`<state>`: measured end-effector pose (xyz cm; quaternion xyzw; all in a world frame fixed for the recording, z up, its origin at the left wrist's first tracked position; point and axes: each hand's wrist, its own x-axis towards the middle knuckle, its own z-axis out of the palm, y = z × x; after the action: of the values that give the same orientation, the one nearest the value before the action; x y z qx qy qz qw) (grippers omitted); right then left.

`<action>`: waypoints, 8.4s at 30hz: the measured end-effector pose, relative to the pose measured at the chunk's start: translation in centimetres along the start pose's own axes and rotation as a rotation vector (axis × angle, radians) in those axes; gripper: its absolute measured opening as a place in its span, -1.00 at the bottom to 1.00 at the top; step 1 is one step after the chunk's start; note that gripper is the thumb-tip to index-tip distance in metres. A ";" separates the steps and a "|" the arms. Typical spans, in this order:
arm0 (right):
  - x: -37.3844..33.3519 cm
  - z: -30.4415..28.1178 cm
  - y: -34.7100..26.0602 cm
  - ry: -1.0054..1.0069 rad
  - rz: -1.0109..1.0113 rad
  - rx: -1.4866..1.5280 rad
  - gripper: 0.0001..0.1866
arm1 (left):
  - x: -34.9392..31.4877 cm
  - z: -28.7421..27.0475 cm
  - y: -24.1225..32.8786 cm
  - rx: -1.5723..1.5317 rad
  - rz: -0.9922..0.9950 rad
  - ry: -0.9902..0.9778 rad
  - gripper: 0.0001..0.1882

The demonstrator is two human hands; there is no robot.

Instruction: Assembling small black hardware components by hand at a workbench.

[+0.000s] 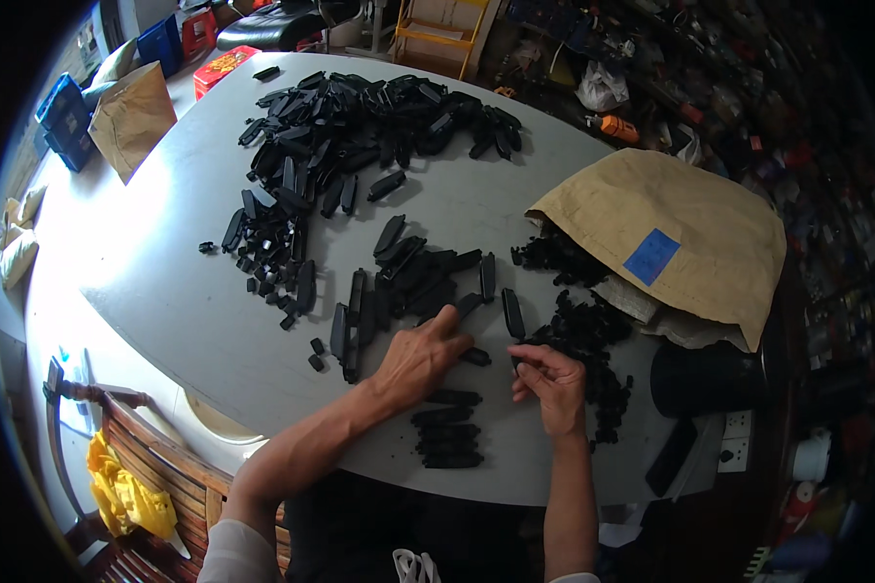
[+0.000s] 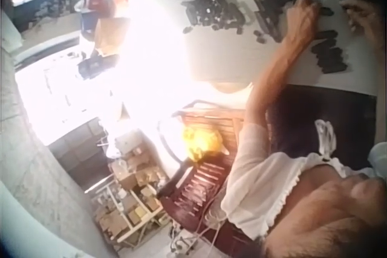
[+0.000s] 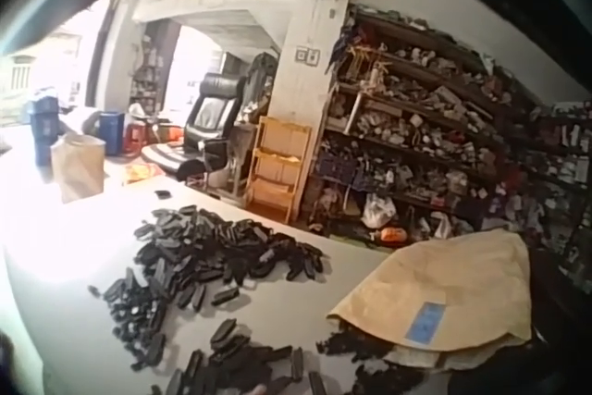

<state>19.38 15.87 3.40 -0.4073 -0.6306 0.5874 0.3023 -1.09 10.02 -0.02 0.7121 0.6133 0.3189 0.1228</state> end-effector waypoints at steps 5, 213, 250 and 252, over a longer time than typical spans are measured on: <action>-0.2 0.3 0.0 -0.034 0.046 0.185 -0.74 | 0.0 -0.1 -0.9 -0.089 0.000 -0.069 -0.77; 5.7 1.5 -2.2 -0.296 0.100 -0.487 -0.94 | 1.5 -0.2 -1.1 -0.206 -0.107 -0.066 -0.81; 2.8 3.2 -0.3 -0.056 -0.449 -1.033 -0.88 | 1.8 0.0 -0.7 -0.308 -0.115 -0.097 -0.77; 1.1 0.9 -0.4 0.075 -0.366 -0.914 -0.88 | 1.7 -0.1 -0.9 -0.297 -0.095 -0.097 -0.74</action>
<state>18.00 16.38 3.58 -0.4018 -0.8736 0.1728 0.2134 -1.77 11.83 0.07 0.6709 0.5859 0.3650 0.2711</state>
